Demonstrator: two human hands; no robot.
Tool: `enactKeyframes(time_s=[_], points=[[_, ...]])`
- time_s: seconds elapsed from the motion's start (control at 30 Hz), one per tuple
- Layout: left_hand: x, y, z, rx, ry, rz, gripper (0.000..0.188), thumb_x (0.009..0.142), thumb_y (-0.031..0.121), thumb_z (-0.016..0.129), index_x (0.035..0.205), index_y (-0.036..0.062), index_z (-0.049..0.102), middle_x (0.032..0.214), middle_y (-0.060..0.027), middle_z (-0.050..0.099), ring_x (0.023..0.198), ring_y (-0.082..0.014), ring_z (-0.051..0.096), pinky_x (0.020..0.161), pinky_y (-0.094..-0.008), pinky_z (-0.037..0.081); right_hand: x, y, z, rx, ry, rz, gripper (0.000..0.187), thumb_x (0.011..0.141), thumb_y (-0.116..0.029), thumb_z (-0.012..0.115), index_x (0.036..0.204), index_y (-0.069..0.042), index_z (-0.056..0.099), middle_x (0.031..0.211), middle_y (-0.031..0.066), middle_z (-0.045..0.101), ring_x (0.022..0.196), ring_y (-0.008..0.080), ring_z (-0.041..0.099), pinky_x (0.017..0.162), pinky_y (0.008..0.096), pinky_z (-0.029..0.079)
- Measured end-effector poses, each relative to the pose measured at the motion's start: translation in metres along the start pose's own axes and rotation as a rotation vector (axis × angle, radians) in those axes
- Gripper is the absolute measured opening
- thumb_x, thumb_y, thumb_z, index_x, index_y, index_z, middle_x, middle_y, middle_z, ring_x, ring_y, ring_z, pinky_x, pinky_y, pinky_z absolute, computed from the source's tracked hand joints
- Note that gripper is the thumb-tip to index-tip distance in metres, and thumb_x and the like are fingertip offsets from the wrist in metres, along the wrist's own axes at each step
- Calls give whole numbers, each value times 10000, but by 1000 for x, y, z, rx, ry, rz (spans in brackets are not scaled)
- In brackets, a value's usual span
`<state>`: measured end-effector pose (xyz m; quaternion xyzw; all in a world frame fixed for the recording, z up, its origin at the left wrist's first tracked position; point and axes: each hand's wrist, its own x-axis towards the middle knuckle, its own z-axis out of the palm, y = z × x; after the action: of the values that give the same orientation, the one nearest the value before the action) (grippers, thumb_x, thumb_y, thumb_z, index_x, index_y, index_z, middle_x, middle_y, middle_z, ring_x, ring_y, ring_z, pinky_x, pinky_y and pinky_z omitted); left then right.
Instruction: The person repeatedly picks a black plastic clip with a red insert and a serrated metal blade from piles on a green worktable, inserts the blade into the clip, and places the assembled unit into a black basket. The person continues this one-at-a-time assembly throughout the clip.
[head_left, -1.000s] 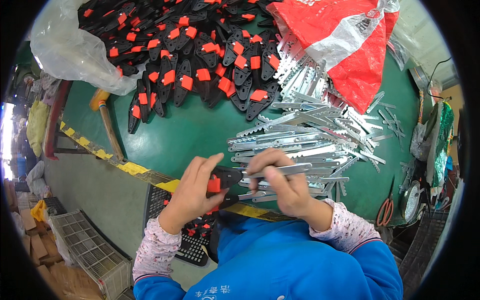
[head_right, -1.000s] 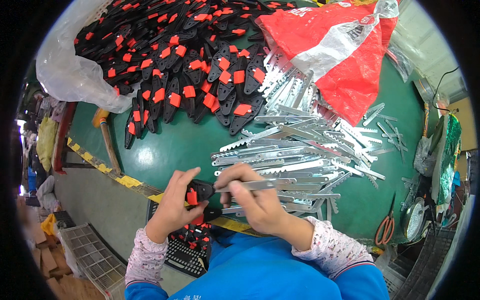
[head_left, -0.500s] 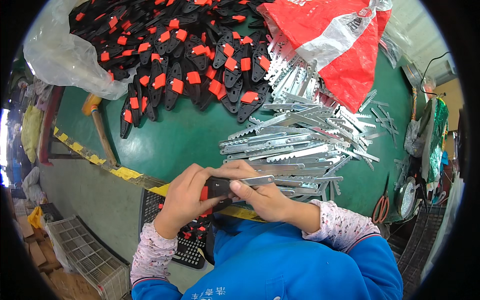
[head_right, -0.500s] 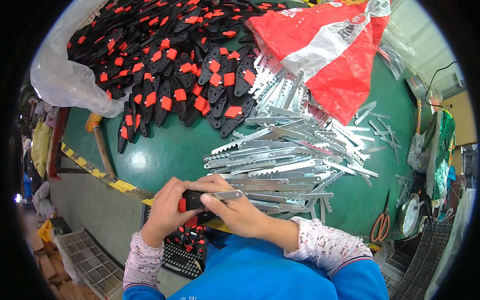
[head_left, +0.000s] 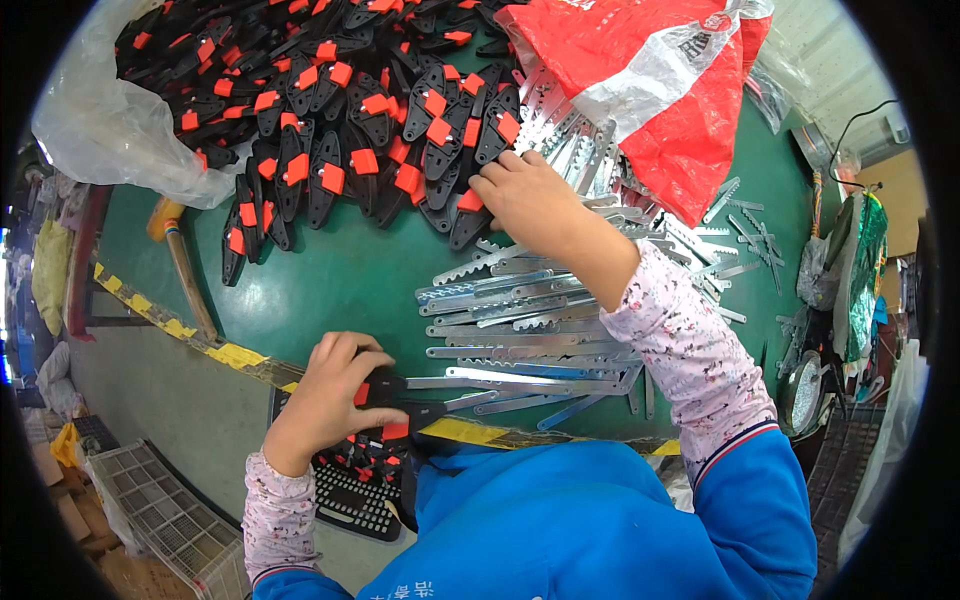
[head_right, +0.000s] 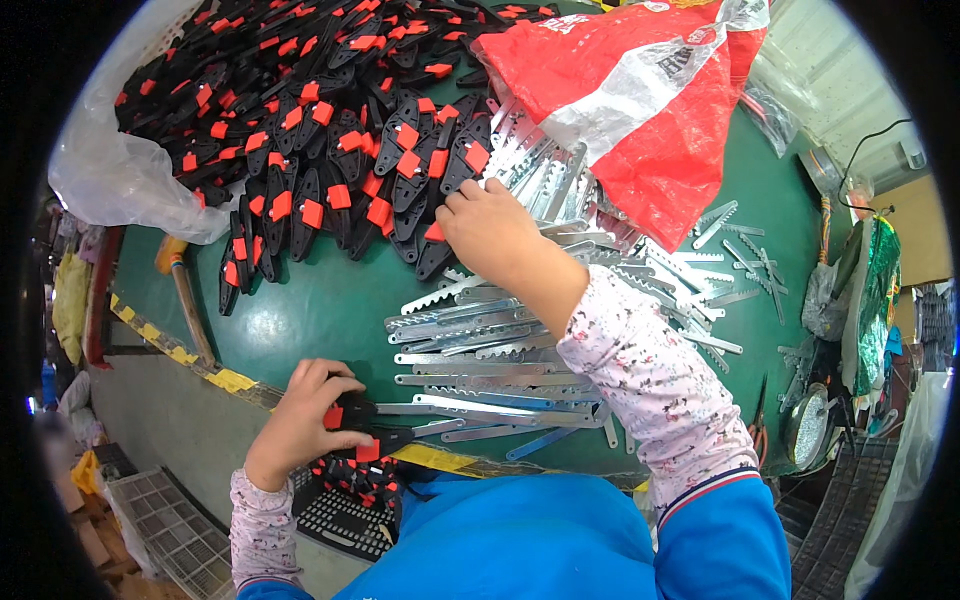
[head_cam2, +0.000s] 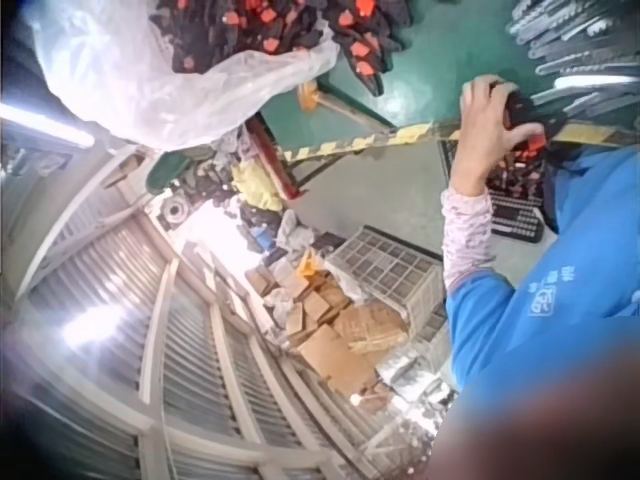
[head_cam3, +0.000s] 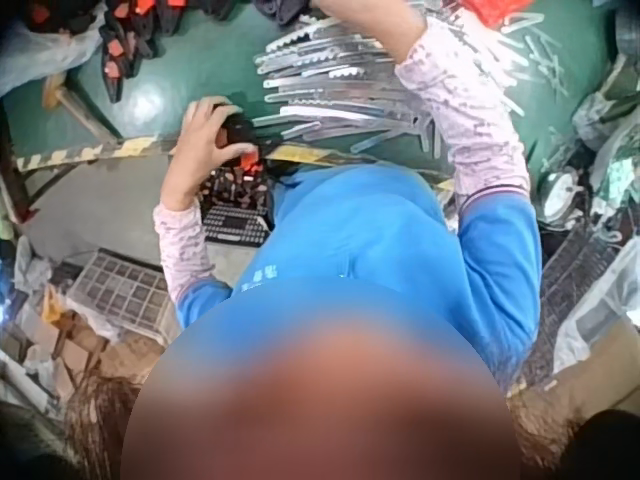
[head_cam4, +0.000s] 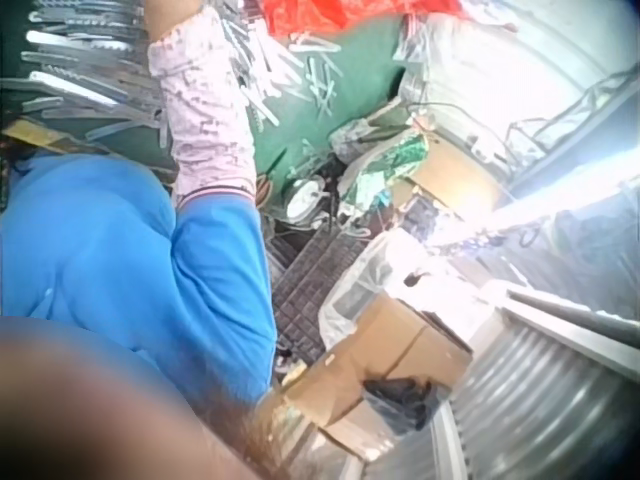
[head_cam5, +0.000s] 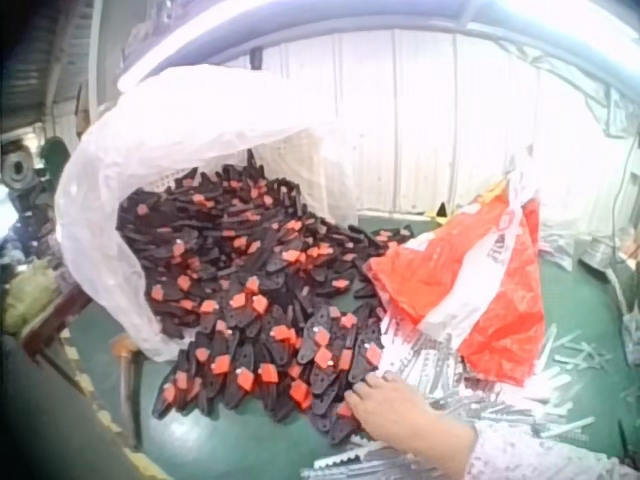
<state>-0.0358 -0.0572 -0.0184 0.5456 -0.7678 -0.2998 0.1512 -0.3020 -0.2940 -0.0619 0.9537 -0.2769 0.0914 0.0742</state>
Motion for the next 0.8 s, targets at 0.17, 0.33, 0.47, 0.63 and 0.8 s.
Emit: enactKeyframes(time_s=[0.17,0.33,0.47,0.63,0.8], points=[[26,12,4,15,327,-27,543,809,184,878,1264,7,642,1247,-166,607,1148,-389,582,1015,-462,487,14,-5,-13,124,57,-171,255,796,-170,766,1019,-89,673,1081,56,628,1078,253,600,884,385,481],[56,34,1,-185,387,-86,556,875,149,818,1356,-5,587,1235,-213,641,1092,-411,652,959,-443,534,-6,-70,-52,472,302,-347,275,717,-170,775,888,-122,565,931,54,550,943,250,582,802,391,463],[52,22,3,-163,258,-92,442,972,139,719,1372,1,593,1137,-223,673,1007,-417,669,918,-434,535,-17,-57,-41,458,337,-58,197,791,-152,751,936,-103,626,914,55,576,922,245,596,808,380,471],[29,3,4,102,246,-245,663,933,328,774,1448,6,510,1205,-206,560,1022,-416,595,892,-471,497,-30,-50,-11,257,-5,-33,16,824,-106,696,838,-107,688,911,46,628,962,235,631,862,361,475],[11,-16,7,197,351,-135,642,862,239,831,1400,30,551,1204,-178,608,1093,-394,579,979,-475,444,-22,-63,-20,577,80,77,45,918,-127,678,948,-94,685,932,73,634,892,307,671,766,433,529]])
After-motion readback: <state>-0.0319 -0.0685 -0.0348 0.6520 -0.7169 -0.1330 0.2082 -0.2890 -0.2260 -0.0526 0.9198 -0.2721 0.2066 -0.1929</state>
